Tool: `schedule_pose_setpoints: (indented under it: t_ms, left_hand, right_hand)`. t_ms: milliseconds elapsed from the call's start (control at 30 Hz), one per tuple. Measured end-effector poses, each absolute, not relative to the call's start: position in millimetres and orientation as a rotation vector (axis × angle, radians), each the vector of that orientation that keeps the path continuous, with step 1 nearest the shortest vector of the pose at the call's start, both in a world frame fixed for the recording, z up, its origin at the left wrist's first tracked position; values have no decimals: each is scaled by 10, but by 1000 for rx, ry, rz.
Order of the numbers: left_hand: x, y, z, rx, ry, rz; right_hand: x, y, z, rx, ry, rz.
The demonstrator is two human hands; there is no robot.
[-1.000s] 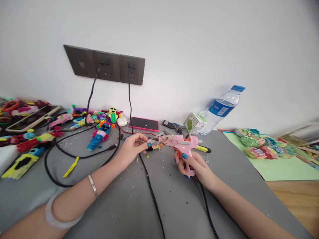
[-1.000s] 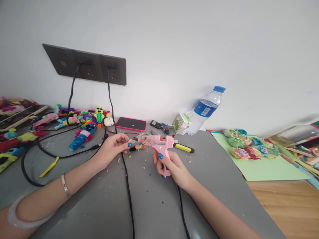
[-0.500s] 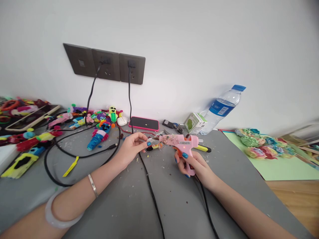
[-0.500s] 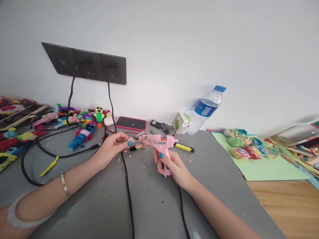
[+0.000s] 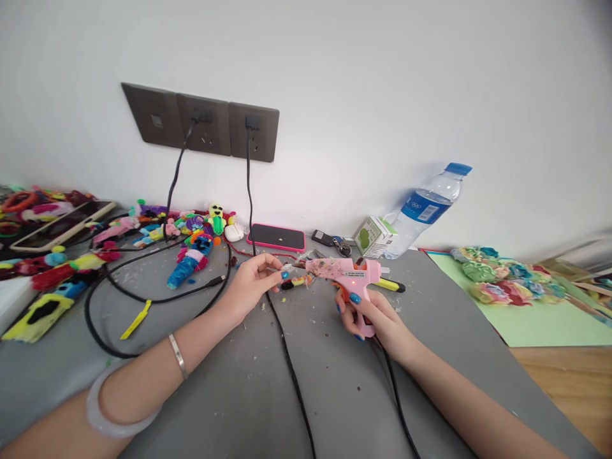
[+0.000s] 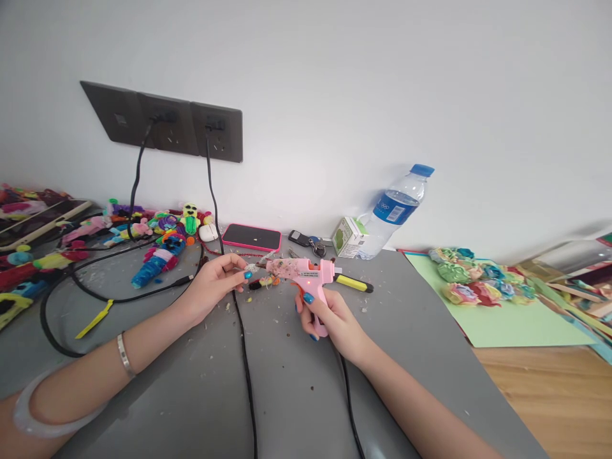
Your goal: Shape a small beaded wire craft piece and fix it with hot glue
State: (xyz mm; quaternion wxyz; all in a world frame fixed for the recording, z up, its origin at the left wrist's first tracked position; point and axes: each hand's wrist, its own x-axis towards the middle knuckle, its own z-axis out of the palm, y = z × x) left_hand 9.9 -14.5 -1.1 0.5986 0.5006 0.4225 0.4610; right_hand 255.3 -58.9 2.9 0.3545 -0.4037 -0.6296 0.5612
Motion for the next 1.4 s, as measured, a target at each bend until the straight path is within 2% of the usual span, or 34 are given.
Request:
schedule_pose_setpoints:
  t_ms: [1400]
  left_hand:
    - [105,-142,15,1170,978,1073]
  right_hand:
    - [2551,-601,50,-1050,-1631,1458]
